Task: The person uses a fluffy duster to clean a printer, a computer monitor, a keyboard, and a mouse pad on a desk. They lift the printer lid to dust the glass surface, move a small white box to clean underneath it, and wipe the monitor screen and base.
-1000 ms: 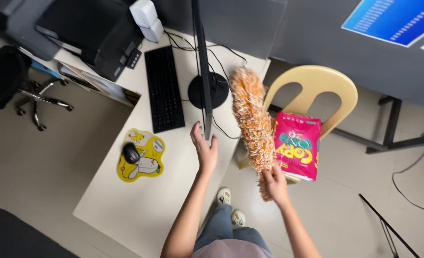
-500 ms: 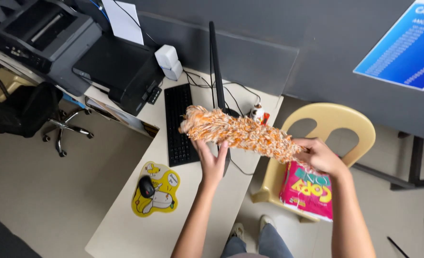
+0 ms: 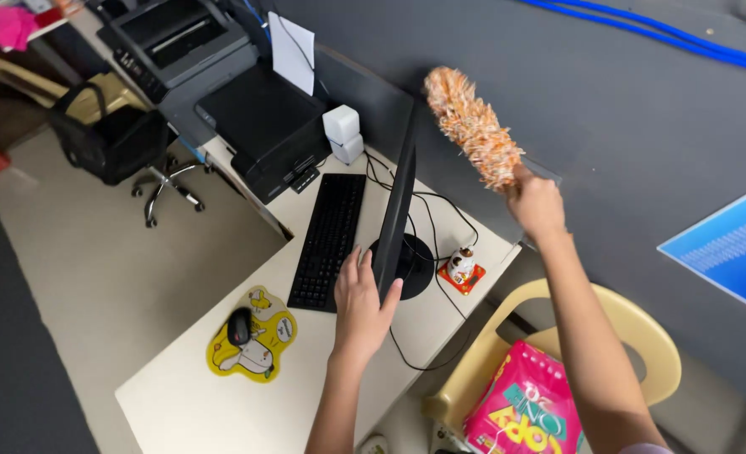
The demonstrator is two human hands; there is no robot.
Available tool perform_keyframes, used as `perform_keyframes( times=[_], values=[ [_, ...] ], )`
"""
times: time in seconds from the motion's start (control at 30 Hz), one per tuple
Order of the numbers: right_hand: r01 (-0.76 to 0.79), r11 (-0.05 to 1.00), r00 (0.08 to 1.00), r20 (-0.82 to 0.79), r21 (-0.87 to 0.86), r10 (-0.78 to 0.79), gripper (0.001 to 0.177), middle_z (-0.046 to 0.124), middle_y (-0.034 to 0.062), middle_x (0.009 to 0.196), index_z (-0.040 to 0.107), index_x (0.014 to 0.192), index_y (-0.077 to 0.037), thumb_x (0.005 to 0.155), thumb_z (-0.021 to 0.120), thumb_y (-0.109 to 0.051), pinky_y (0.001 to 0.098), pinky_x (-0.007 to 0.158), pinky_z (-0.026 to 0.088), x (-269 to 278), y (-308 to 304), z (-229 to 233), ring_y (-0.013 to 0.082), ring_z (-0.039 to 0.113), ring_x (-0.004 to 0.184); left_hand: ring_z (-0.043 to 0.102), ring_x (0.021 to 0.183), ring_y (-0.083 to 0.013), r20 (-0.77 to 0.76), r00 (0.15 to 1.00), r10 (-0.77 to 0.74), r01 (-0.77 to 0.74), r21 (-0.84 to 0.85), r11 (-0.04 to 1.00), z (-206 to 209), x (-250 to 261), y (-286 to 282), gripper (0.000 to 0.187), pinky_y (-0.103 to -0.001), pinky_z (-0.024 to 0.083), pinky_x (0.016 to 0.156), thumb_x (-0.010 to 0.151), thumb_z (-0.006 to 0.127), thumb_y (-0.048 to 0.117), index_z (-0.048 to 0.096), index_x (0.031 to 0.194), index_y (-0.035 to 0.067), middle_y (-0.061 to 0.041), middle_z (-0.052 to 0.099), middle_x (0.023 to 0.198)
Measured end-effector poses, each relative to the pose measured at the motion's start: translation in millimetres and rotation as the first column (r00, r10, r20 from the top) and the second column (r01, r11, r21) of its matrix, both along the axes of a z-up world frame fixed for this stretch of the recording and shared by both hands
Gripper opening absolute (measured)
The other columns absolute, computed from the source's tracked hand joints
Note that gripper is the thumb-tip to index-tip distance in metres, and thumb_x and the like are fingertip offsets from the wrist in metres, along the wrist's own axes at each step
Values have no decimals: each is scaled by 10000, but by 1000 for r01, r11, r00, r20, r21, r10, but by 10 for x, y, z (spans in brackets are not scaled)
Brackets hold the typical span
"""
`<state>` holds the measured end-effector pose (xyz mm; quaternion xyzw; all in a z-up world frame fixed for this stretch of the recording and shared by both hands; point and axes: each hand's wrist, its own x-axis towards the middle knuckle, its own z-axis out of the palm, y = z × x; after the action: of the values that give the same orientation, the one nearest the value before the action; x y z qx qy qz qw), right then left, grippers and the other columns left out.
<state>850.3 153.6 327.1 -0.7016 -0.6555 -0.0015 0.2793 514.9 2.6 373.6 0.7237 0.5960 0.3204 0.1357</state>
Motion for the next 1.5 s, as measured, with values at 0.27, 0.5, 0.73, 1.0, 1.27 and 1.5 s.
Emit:
perform_keyframes(
  times=[0.27,0.5,0.73,1.0,1.27,1.5],
  values=[
    [-756,615,609,-584,-223,537,194,672,86,683,765,1023,-50,866,679,-125,343,517,498,216,-14,161,152,594,587,301,1418,-473,-3,979,202,-196,224,955,24,403,133,789,-555,275,1152,899,678,309,338,1483,-98,-299,286,1559],
    [-96,995,943,-323,-34,80,249,710,227,856,700,1243,-64,1008,670,-139,383,727,543,140,255,195,281,722,721,268,1482,-424,-235,955,180,-165,84,983,-177,358,232,712,-571,231,1183,935,674,336,353,1476,3,-236,306,1605],
    [-735,668,631,-478,-118,610,395,796,105,924,686,1289,-88,902,739,-146,393,737,585,317,319,-50,213,751,802,357,1445,-438,220,971,98,-118,82,990,-125,238,227,793,-450,309,1176,940,652,301,295,1537,-81,-272,338,1577],
    [-416,905,523,-791,88,317,532,714,135,1077,427,1492,-62,1020,539,-280,387,789,548,-979,-341,69,203,636,853,583,1368,-236,587,805,-84,162,-82,983,-53,-22,410,510,-341,432,1138,1047,548,283,500,1487,31,-161,593,1488],
    [-759,617,480,-462,207,745,433,509,175,1441,489,1467,-55,1055,522,-182,389,1131,406,-2103,-1099,777,298,508,1344,607,1169,-150,892,441,-98,210,4,978,-193,-567,899,526,-318,505,983,1043,581,243,424,1511,61,-88,612,1351],
    [-439,874,854,-207,209,478,632,289,284,1542,443,1430,-62,852,699,-95,521,1151,294,-2623,-1068,342,492,300,1434,691,622,-208,511,860,-24,174,-247,953,-819,-874,1381,375,-367,565,580,1033,580,284,600,1363,107,-133,755,862]
  ],
)
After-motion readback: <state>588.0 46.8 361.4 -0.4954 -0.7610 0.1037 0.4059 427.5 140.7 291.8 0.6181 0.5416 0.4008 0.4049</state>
